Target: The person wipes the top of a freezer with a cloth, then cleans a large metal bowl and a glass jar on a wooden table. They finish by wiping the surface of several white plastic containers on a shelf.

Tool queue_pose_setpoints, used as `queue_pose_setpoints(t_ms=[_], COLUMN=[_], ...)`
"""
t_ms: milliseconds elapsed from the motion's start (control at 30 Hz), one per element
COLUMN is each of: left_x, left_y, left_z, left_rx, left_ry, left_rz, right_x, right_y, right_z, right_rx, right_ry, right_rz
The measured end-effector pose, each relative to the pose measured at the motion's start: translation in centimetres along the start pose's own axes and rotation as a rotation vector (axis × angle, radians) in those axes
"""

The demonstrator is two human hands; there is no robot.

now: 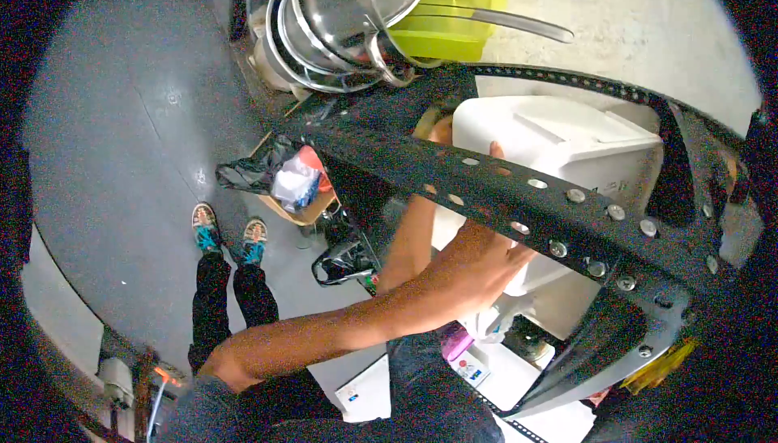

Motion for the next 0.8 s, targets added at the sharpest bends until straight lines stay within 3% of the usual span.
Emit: queue_pose_setpoints(t_ms=[133,233,433,533,567,667,767,800], left_x=[-0.2,1.0,0.7,0.6,0.3,-0.1,1.0,1.7], left_y=[1.2,0.4,-1.4,-0.6,-0.3,-0.6,-1.2,-1.2], left_z=[-0.4,0.3,0.2,0.2,0.3,1.4,1.5,1.4], left_rx=[0.142,0.061,-0.040,0.022,0.020,0.001,0.045,0.050], left_ry=[0.047,-0.021,-0.094,-0.061,-0.049,-0.037,0.087,0.097], left_rz=[-0.156,-0.073,-0.119,-0.303,-0.402,-0.612,-0.502,-0.500], right_x=[-1.4,-0.8,-5.6,-5.1,-10.1,-21.4,-27.3,-25.9], right_y=[0.0,-1.1,-7.4,-5.0,-4.0,-5.2,-7.2,-9.9], right_z=[3.5,-0.2,-1.0,2.0,3.9,3.8,0.0,-2.6], right_rx=[-0.062,-0.025,-0.247,0.071,0.070,0.324,0.563,0.629], right_ry=[0.049,-0.365,-0.101,-0.839,-0.840,-0.636,-0.375,-0.273], right_rz=[0.123,0.026,-0.261,-0.131,-0.135,-0.647,-1.097,-1.249])
Point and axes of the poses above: each hand's wrist, its own z-axis away from the middle knuckle, its own x-axis out of the palm, y = z × x, the point moved 7 cm from there along -z, towards the middle knuckle, and after that the axes turned 2 degrees about x, right-handed, at the moved point
